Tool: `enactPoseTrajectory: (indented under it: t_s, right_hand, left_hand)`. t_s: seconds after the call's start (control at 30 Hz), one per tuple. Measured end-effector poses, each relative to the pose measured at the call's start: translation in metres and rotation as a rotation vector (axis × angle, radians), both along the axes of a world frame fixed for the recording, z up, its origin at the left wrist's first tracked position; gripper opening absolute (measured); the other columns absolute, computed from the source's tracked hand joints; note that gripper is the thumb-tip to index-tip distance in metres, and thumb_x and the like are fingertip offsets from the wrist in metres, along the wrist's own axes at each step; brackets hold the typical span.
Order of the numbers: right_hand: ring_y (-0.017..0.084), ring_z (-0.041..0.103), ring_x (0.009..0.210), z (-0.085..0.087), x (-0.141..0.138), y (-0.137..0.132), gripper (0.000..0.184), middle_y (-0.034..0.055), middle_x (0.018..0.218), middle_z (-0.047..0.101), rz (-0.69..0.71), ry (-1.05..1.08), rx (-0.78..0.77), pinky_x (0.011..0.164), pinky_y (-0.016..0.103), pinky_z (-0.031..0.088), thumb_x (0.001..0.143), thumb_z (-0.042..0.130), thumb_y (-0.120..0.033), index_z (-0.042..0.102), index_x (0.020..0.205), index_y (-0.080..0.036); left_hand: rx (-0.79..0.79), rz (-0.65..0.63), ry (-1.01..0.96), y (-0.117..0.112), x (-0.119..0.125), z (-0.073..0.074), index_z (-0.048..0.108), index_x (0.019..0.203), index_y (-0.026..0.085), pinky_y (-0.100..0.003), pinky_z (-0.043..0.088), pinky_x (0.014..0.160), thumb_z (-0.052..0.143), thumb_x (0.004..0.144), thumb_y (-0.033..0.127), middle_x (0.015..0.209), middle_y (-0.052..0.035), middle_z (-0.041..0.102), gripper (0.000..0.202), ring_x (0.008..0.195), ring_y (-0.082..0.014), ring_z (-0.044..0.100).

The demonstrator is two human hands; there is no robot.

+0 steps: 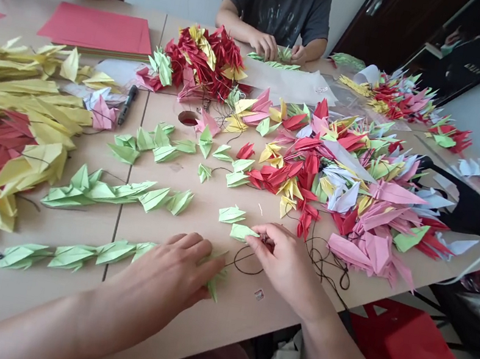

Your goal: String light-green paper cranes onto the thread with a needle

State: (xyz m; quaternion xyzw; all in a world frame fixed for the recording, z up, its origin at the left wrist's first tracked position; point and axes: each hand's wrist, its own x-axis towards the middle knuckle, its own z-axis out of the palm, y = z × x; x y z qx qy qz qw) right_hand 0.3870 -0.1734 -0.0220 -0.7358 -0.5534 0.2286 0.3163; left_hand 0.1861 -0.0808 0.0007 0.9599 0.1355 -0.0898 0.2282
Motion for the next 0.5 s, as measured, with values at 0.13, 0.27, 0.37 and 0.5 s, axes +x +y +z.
enactPoseTrajectory:
  t_s: [0.13, 0.27, 0.37, 0.5]
  right_hand:
    - [0.013, 0.056, 0.060, 0.007, -0.002, 0.002, 0.017, -0.0009, 0.069, 0.063, 0.043, 0.045, -0.050, 0.058, 0.026, 0.042, 0.095, 0.056, -0.026, 0.063, 0.081, -0.018]
    - [0.011, 0.048, 0.055, 0.024, 0.000, 0.004, 0.020, -0.0034, 0.065, 0.056, 0.067, 0.170, -0.061, 0.050, 0.022, 0.037, 0.094, 0.058, -0.036, 0.065, 0.084, -0.020]
    - [0.009, 0.044, 0.054, 0.039, 0.001, 0.010, 0.020, -0.0043, 0.062, 0.052, 0.084, 0.220, -0.036, 0.047, 0.021, 0.034, 0.092, 0.060, -0.036, 0.065, 0.083, -0.020]
    - [0.008, 0.043, 0.053, 0.058, -0.003, 0.021, 0.017, -0.0040, 0.062, 0.051, 0.114, 0.182, 0.032, 0.046, 0.020, 0.034, 0.090, 0.062, -0.032, 0.064, 0.079, -0.019]
  left_hand:
    - [-0.137, 0.085, 0.010, 0.006, -0.006, -0.003, 0.055, 0.132, 0.022, -0.049, 0.051, 0.086, 0.062, 0.090, 0.018, 0.111, -0.0108, 0.066, 0.042, 0.102, -0.0320, 0.062]
    - [-0.445, 0.296, -0.028, 0.023, -0.019, -0.003, 0.036, 0.148, 0.031, -0.034, 0.049, 0.077, 0.065, 0.087, 0.026, 0.104, -0.0034, 0.065, 0.068, 0.088, -0.0217, 0.062]
    - [-0.625, 0.420, -0.042, 0.036, -0.028, 0.003, 0.044, 0.142, 0.032, -0.027, 0.044, 0.064, 0.069, 0.083, 0.037, 0.088, 0.0023, 0.059, 0.064, 0.073, -0.0158, 0.055]
    - [-0.780, 0.442, -0.110, 0.044, -0.038, 0.015, 0.057, 0.128, 0.026, -0.023, 0.040, 0.061, 0.075, 0.078, 0.043, 0.077, 0.0054, 0.051, 0.056, 0.069, -0.0129, 0.049]
